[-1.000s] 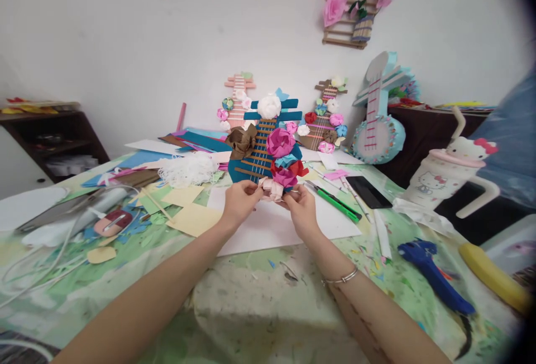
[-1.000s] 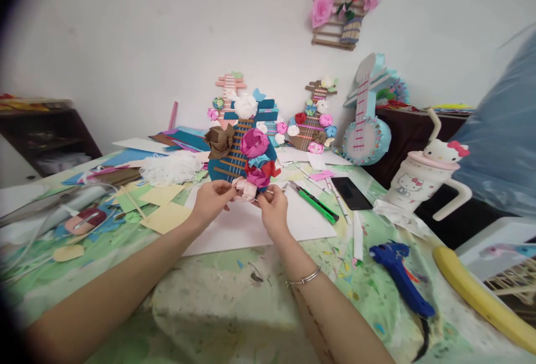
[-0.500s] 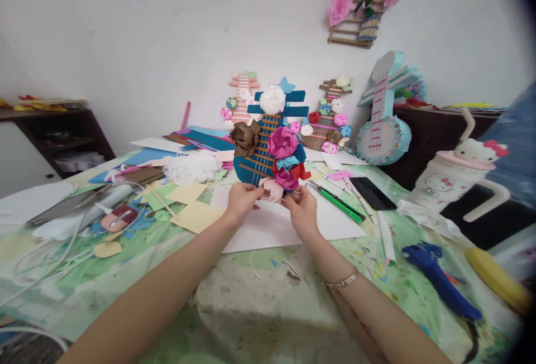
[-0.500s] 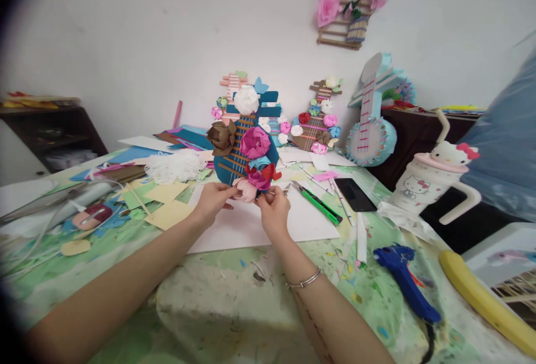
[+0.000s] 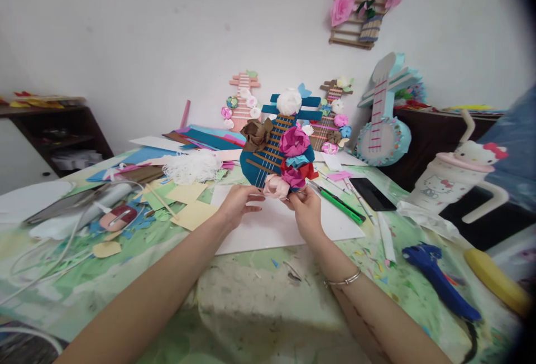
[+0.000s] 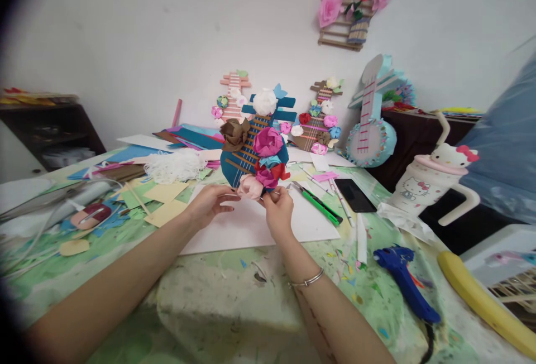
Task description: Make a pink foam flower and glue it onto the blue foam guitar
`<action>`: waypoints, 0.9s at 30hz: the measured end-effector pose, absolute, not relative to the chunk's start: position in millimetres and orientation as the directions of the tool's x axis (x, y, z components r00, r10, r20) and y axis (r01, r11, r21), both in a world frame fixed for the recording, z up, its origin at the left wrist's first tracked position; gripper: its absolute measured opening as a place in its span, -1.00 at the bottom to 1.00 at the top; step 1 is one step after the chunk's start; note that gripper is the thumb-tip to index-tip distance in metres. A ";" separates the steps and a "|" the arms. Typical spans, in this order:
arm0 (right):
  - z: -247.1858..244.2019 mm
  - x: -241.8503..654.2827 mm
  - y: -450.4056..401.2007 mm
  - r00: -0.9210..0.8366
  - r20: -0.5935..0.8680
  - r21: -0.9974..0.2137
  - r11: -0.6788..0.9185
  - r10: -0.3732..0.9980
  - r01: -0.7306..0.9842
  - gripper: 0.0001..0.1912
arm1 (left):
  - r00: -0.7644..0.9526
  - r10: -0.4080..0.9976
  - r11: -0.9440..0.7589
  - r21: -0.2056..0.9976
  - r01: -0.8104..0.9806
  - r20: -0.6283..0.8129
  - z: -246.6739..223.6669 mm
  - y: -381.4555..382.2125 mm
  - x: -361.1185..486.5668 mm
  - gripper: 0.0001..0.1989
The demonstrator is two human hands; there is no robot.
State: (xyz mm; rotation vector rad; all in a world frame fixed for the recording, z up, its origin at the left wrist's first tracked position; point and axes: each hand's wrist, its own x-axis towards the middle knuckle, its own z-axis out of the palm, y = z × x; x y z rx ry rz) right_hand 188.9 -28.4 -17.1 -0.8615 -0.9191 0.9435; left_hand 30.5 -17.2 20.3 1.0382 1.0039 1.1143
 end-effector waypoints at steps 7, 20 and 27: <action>-13.8 189.9 -29.0 0.302 0.221 -0.897 0.315 0.928 -0.312 -0.75 | 0.162 0.979 -0.108 0.991 -0.085 0.120 16.3 -12.8 26.7 -0.83; -14.8 190.0 -28.8 0.235 0.266 -0.884 0.333 0.935 -0.327 -0.74 | 0.350 0.475 -0.858 0.338 0.385 0.807 4.8 -2.1 17.6 -0.79; -16.6 190.4 -27.7 0.204 0.240 -0.897 0.297 0.949 -0.328 -0.77 | 0.444 0.405 -0.889 0.231 0.394 0.800 4.9 5.9 8.5 -0.80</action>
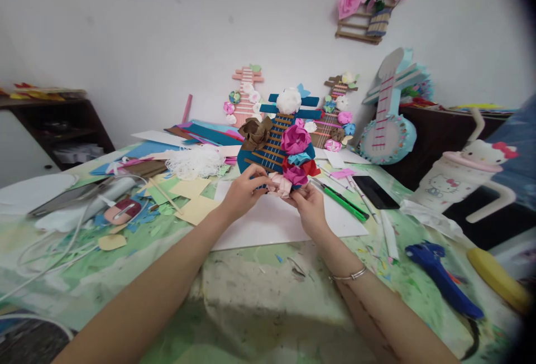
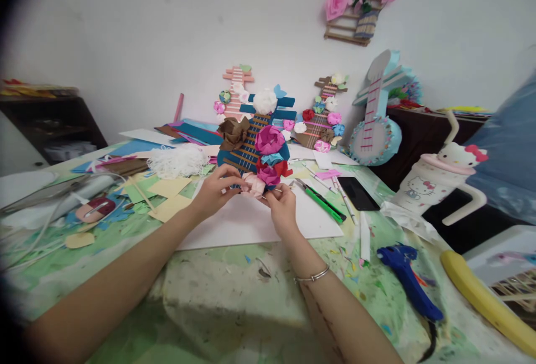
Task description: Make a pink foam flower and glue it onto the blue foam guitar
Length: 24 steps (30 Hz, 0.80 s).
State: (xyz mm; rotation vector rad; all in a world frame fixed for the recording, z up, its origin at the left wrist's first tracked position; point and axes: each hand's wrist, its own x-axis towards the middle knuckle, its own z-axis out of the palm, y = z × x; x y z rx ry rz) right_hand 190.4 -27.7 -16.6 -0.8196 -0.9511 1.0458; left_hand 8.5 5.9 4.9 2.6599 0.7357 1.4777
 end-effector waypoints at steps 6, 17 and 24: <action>-18.5 190.1 -27.9 0.209 0.233 -0.894 0.293 0.950 -0.337 -0.76 | 0.496 0.368 -0.910 0.194 0.367 0.786 4.0 8.2 6.3 -0.79; -18.1 190.2 -28.3 0.187 0.212 -0.899 0.267 0.959 -0.349 -0.76 | 0.391 0.504 -0.859 0.398 0.322 0.770 1.6 10.4 11.1 -0.91; -16.8 189.6 -30.3 0.174 0.168 -0.896 0.224 0.970 -0.382 -0.75 | 0.345 0.585 -0.810 0.505 0.298 0.734 2.7 7.7 14.0 -0.93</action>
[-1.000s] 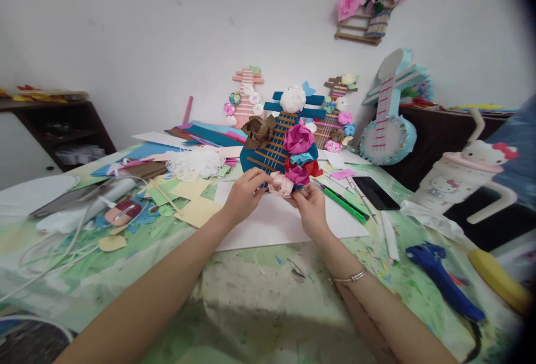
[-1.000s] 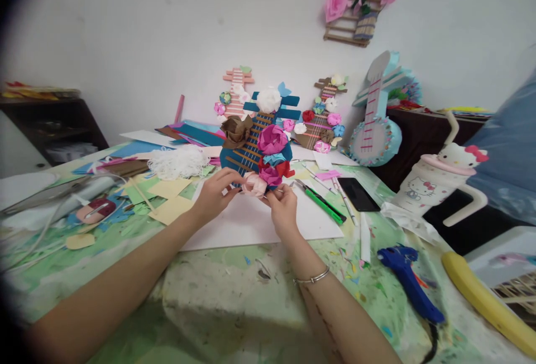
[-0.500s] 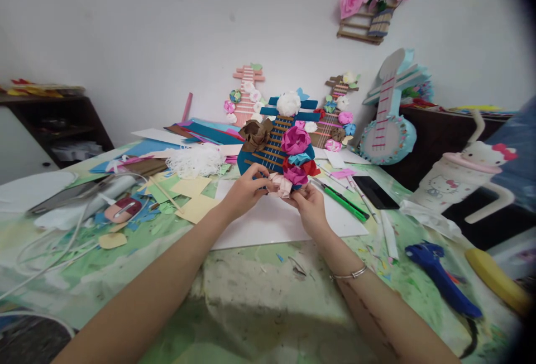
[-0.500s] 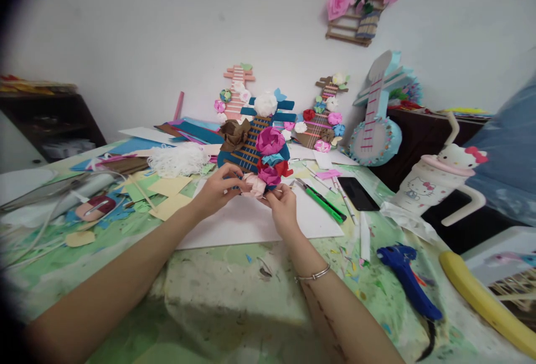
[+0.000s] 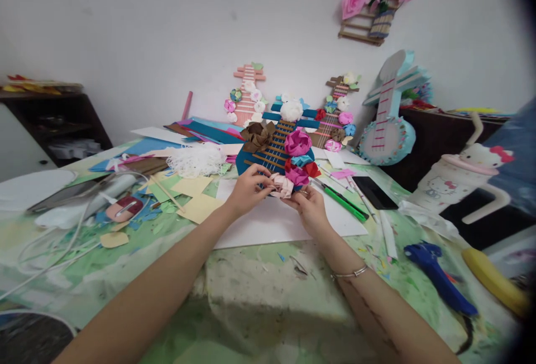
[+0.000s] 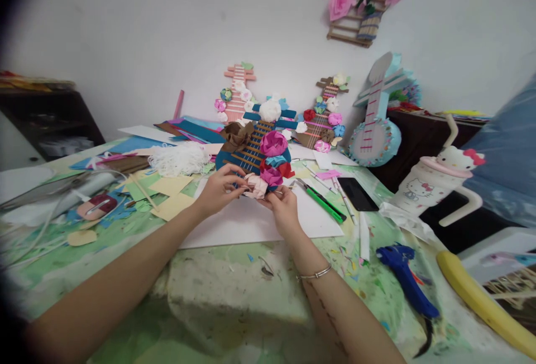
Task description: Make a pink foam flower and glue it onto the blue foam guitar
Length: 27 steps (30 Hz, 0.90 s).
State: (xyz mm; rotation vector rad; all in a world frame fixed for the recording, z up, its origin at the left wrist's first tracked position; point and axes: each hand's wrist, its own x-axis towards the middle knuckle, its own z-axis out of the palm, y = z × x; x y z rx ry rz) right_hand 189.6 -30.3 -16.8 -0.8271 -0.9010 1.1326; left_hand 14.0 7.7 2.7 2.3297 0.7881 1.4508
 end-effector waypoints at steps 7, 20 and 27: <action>-16.0 190.2 -31.3 0.133 0.119 -0.903 0.163 0.984 -0.398 -0.73 | 0.340 0.653 -0.756 0.603 0.254 0.677 6.6 6.0 11.3 -0.93; -14.7 191.6 -32.7 0.128 0.119 -0.896 0.162 0.985 -0.414 -0.72 | 0.387 0.568 -0.818 0.550 0.168 0.727 5.0 5.2 8.9 -0.81; -14.4 192.9 -31.3 0.123 0.104 -0.899 0.146 0.987 -0.413 -0.73 | 0.417 0.437 -0.899 0.369 0.236 0.797 3.5 5.0 8.9 -0.81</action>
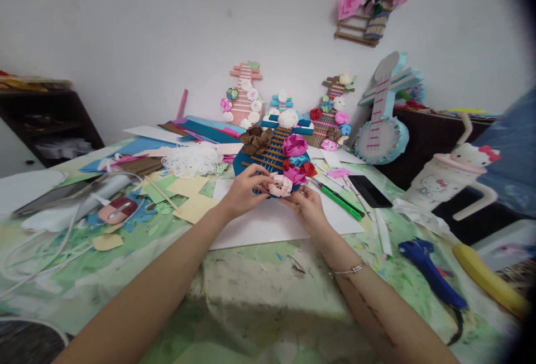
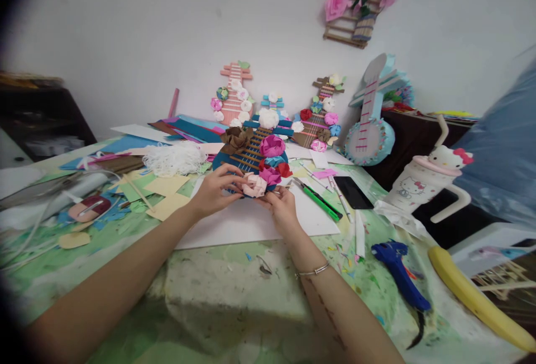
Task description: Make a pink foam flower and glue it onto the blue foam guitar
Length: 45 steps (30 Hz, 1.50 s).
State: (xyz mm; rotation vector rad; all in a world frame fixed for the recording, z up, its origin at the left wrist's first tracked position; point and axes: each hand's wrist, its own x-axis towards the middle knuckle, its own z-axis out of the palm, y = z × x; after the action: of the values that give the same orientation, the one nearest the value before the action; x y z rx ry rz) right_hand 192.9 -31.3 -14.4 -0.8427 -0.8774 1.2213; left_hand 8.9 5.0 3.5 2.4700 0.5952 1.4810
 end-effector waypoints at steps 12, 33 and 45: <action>-13.7 192.4 -32.2 0.113 0.099 -0.896 0.138 0.989 -0.423 -0.71 | 0.496 0.292 -0.930 0.121 0.348 0.818 3.2 2.9 6.0 -0.78; -13.8 192.4 -32.9 0.113 0.156 -0.859 0.191 0.981 -0.476 -0.71 | 0.324 0.408 -0.854 0.232 0.466 0.853 0.4 2.4 12.1 -0.57; -11.0 191.1 -34.1 0.085 0.153 -0.855 0.175 0.985 -0.488 -0.69 | 0.349 0.409 -0.879 0.262 0.398 0.843 1.9 -1.1 15.7 -0.66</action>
State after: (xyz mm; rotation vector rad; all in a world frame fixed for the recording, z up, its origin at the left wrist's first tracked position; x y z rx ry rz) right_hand 191.1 -34.1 -11.0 -0.7279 -0.8711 1.2566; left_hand 15.7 -1.1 1.9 2.5713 0.7692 1.6119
